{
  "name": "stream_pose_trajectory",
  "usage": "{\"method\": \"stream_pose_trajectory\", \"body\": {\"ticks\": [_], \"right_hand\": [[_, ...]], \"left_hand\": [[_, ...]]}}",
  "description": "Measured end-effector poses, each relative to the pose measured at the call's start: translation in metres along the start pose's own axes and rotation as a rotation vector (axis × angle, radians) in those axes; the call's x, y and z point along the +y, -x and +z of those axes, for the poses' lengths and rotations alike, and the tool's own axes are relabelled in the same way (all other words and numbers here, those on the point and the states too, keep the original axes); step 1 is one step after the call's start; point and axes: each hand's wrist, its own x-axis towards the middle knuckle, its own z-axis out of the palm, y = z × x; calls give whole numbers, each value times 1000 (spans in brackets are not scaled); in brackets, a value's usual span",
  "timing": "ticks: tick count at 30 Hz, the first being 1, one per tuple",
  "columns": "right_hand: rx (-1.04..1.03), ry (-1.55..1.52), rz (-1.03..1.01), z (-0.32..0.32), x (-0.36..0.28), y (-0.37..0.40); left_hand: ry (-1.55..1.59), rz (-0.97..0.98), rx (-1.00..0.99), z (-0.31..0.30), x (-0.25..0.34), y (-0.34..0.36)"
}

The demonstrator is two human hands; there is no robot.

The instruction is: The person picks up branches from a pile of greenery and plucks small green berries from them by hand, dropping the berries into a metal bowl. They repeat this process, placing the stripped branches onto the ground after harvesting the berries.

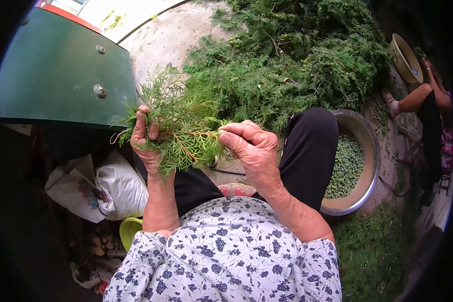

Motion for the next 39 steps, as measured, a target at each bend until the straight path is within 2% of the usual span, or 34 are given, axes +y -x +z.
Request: {"method": "stream_pose_trajectory", "body": {"ticks": [2, 3, 5, 7, 9, 10, 11, 13, 16, 19, 20, 21, 26, 28, 32, 35, 36, 38, 39], "right_hand": [[119, -344, 160, 1, 1, 4], [117, -343, 160, 2, 2, 5], [145, -630, 262, 3, 6, 8], [169, -654, 263, 2, 10, 8], [176, -785, 72, -12, 10, 2], [216, -703, 19, -21, 7, -1], [121, -740, -17, -31, 6, 0], [126, -793, 94, -28, 2, 1], [-11, -841, 261, -19, 7, 3], [-102, -697, 383, -8, 15, 5], [7, -602, 430, -1, 14, 6], [8, -602, 430, 0, 15, 4], [25, -413, 364, 9, 15, -5], [33, -408, 344, 13, 13, -7], [91, -375, 306, 20, 11, -6], [-14, -257, 265, 6, 22, -6], [-15, -258, 266, -1, 21, -5], [57, 60, 154, -16, 13, 0], [49, -36, 160, -23, 8, 4]], "left_hand": [[-46, 7, 74, 4, -5, 3], [-46, 9, 74, 2, -6, 3], [-84, -8, 91, -4, -11, 2], [-105, -17, 141, 0, -10, 1], [133, -16, 160, -2, -6, -5], [125, -41, 247, 0, 2, -6], [123, -41, 245, 0, 3, -8], [175, -51, 227, -5, 4, -9], [199, -70, 204, -13, -4, -7], [196, -100, 253, -14, -8, -8], [173, -108, 287, -13, -9, -7], [151, -114, 322, -13, -10, -7], [192, -145, 293, -11, -17, -1], [178, -157, 340, -2, -17, 3], [213, -194, 298, -4, -20, 2], [101, -131, 330, -15, -21, -2], [203, -122, 275, -28, -18, -6], [227, -125, 260, -27, -6, -14], [250, -128, 246, -26, 0, -15]]}}
